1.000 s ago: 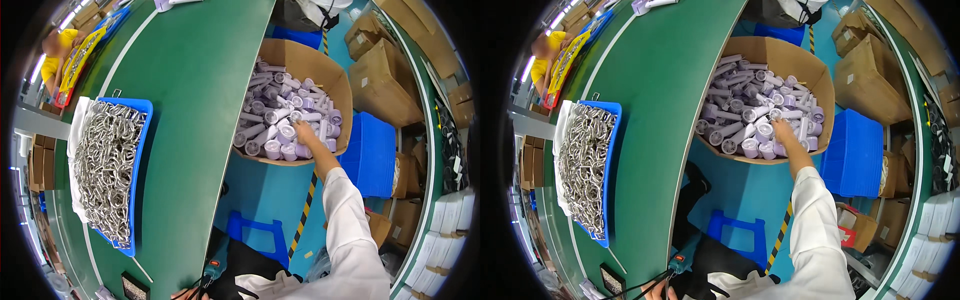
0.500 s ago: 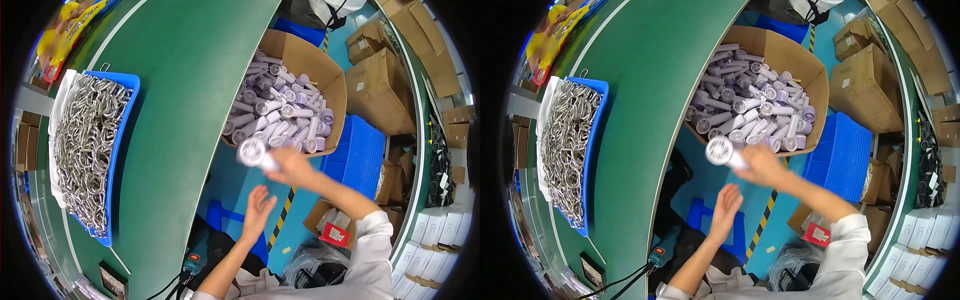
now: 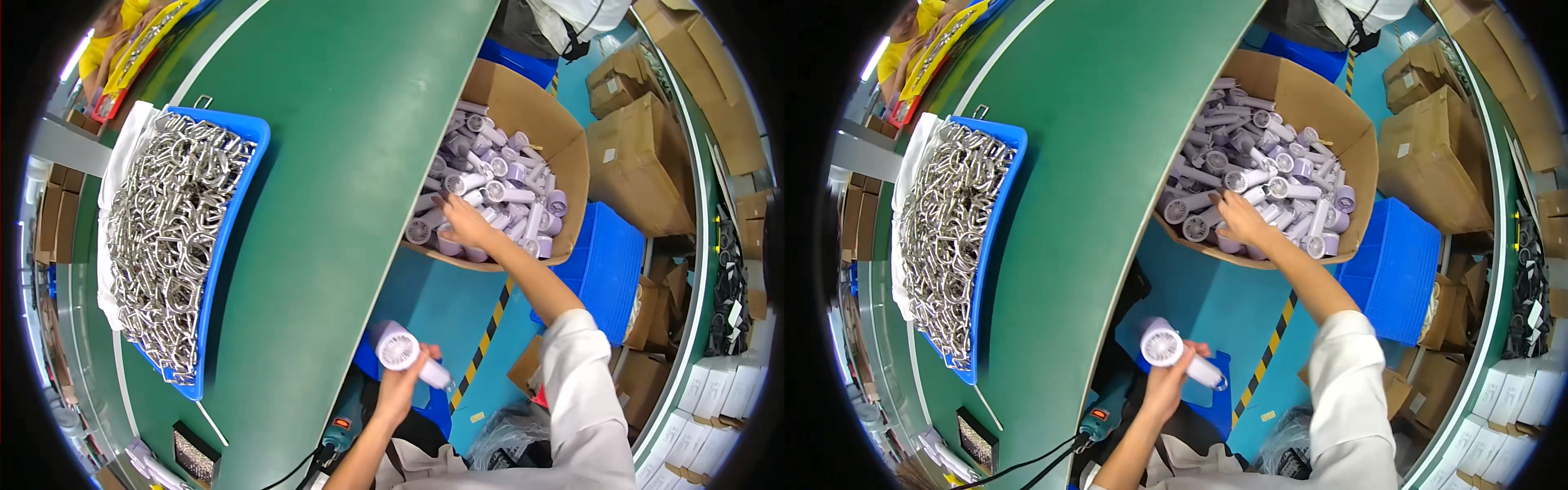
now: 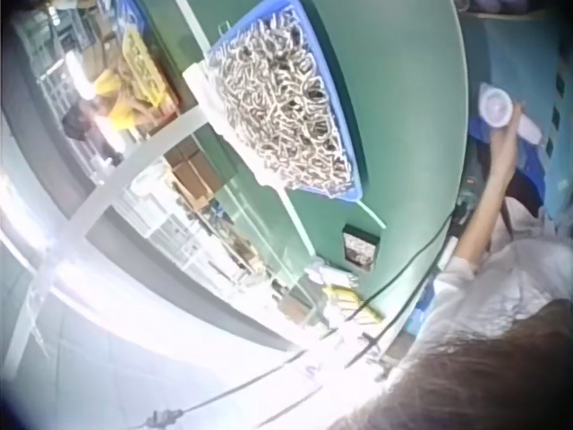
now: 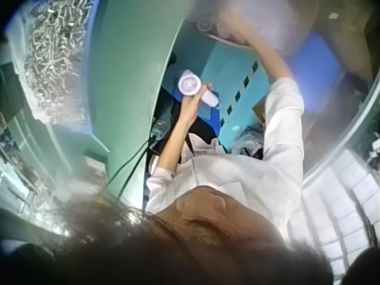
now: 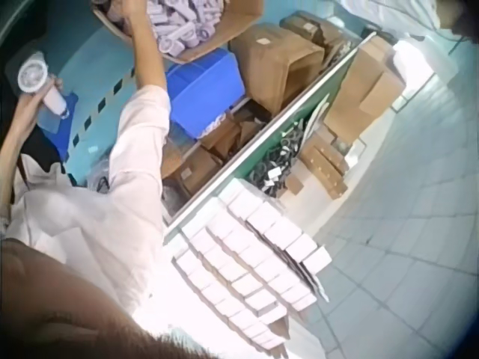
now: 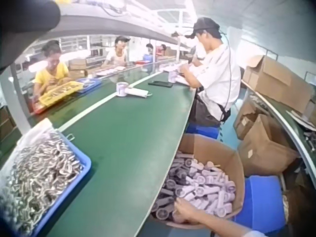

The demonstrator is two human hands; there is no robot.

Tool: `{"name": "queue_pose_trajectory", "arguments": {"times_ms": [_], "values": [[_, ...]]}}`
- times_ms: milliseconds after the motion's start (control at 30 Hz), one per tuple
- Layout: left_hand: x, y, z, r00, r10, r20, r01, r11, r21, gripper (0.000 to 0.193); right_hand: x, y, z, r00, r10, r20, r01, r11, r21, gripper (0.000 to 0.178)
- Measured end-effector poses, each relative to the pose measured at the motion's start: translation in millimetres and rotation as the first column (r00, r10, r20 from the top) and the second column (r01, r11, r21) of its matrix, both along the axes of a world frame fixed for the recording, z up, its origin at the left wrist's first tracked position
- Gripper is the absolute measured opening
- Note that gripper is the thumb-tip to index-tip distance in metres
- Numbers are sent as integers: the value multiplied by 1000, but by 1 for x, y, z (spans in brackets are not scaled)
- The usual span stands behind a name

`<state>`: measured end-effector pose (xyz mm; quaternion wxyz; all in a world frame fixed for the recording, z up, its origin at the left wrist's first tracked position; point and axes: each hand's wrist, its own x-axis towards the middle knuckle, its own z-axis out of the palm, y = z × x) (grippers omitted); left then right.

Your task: The person arranges handheld fan bodies on a yellow tray and workbench, attaches metal clips to the bottom of the fans by hand, and picks up an electric screwdriver.

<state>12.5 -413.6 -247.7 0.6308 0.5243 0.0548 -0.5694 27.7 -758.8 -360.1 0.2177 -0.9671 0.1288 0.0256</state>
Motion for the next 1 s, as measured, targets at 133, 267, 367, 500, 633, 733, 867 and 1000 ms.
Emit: {"name": "queue_pose_trajectory", "arguments": {"times_ms": [133,267,367,500,633,733,867,1000], "values": [[-7,19,33,985,-173,-20,173,985,-7,24,32,-11,-60,983,96,-156,-123,978,-170,100],[-10,38,53,960,-266,-90,268,963,17,25,35,-23,-106,983,181,-30,-182,950,-254,108],[-12,43,52,955,-277,-108,281,959,24,27,33,-36,-121,979,198,-48,-203,940,-273,102],[-12,53,55,950,-310,-42,312,948,62,27,39,-25,-110,970,238,53,-218,945,-242,90],[-14,44,57,943,-329,-41,330,944,15,26,28,-51,-105,952,279,124,-229,921,-315,84],[-14,54,58,962,-271,-38,272,961,52,25,37,-11,-69,983,146,107,-123,972,-200,73],[-16,50,81,926,-376,-36,378,924,65,27,8,-20,-27,1000,-2,11,4,983,-183,67],[-28,66,91,825,-410,390,445,896,0,59,-33,-10,29,985,-66,159,101,971,-218,64]]}}
